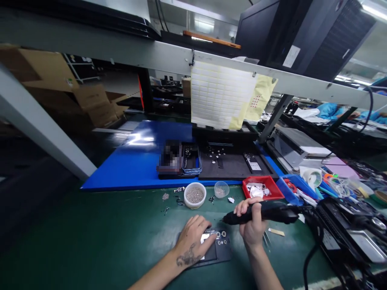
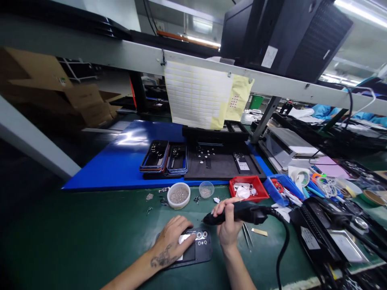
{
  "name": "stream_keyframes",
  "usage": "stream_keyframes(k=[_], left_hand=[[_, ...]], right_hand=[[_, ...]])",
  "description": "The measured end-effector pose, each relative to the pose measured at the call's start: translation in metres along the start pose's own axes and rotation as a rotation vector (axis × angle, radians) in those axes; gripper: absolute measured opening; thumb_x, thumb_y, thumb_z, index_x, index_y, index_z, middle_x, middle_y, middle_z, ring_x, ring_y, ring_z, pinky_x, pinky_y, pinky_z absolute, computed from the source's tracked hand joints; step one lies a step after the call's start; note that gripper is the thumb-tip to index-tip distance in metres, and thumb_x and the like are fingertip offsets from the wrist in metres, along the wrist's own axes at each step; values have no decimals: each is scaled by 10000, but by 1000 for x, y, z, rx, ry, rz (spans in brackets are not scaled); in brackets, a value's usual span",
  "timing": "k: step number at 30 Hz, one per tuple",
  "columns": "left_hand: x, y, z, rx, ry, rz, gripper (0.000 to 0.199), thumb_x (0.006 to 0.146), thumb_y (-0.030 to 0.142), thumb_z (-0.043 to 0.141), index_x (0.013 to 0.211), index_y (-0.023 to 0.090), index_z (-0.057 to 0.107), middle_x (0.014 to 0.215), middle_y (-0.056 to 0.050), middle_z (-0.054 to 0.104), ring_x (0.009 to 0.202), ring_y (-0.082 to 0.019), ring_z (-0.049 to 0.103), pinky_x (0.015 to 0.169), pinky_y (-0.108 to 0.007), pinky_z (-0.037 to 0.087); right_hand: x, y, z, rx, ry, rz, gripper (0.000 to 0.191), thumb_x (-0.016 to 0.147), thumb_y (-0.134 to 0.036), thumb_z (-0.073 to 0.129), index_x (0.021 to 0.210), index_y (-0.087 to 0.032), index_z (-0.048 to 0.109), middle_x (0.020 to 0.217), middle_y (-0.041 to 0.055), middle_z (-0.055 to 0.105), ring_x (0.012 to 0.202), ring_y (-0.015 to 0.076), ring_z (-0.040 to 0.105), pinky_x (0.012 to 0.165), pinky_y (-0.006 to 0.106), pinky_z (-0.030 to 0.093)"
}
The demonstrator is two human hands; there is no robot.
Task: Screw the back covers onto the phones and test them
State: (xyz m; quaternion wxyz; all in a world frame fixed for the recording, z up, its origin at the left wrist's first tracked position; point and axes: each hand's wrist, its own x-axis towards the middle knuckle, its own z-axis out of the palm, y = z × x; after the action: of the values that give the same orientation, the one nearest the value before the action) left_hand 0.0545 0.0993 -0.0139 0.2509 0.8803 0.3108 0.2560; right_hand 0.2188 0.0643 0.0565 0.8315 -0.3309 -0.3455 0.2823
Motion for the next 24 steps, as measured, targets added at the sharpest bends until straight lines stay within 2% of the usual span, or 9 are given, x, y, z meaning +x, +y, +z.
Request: stream_keyframes(k=[4, 7, 12, 24], left_hand=[[0, -3, 0, -141, 79, -22, 62, 845, 194, 564, 879, 173, 612, 818, -53, 611, 799, -236, 553, 729, -369, 430], [1, -6, 2, -199, 123, -28, 98, 853, 143, 524, 846, 176, 616, 803, -44, 621, 791, -211, 563, 728, -335, 436], [1, -8, 2, -241, 162, -54, 131, 845, 110, 529, 805, 179, 633, 774, -31, 629, 776, -190, 573, 719, -302, 440], [3, -9, 2, -265, 181, -77, 117, 814, 100, 573, 826, 164, 671, 786, -53, 646, 791, -207, 586, 722, -312, 460]], right_hand=[[-3, 13, 2, -20, -23, 31, 149, 897, -344, 572, 834, -228, 503, 562, -71, 513, 475, 107, 489, 487, 249, 441], [-6, 19, 1, -38, -32, 41, 126, 904, -342, 561, 882, -237, 497, 567, -74, 509, 476, 108, 487, 488, 252, 439], [-8, 27, 2, -69, -37, 43, 137, 906, -309, 564, 826, -222, 497, 568, -70, 505, 487, 108, 488, 499, 254, 432], [-6, 22, 1, -27, -36, 56, 157, 893, -355, 570, 827, -233, 498, 567, -67, 516, 481, 118, 476, 502, 264, 429]])
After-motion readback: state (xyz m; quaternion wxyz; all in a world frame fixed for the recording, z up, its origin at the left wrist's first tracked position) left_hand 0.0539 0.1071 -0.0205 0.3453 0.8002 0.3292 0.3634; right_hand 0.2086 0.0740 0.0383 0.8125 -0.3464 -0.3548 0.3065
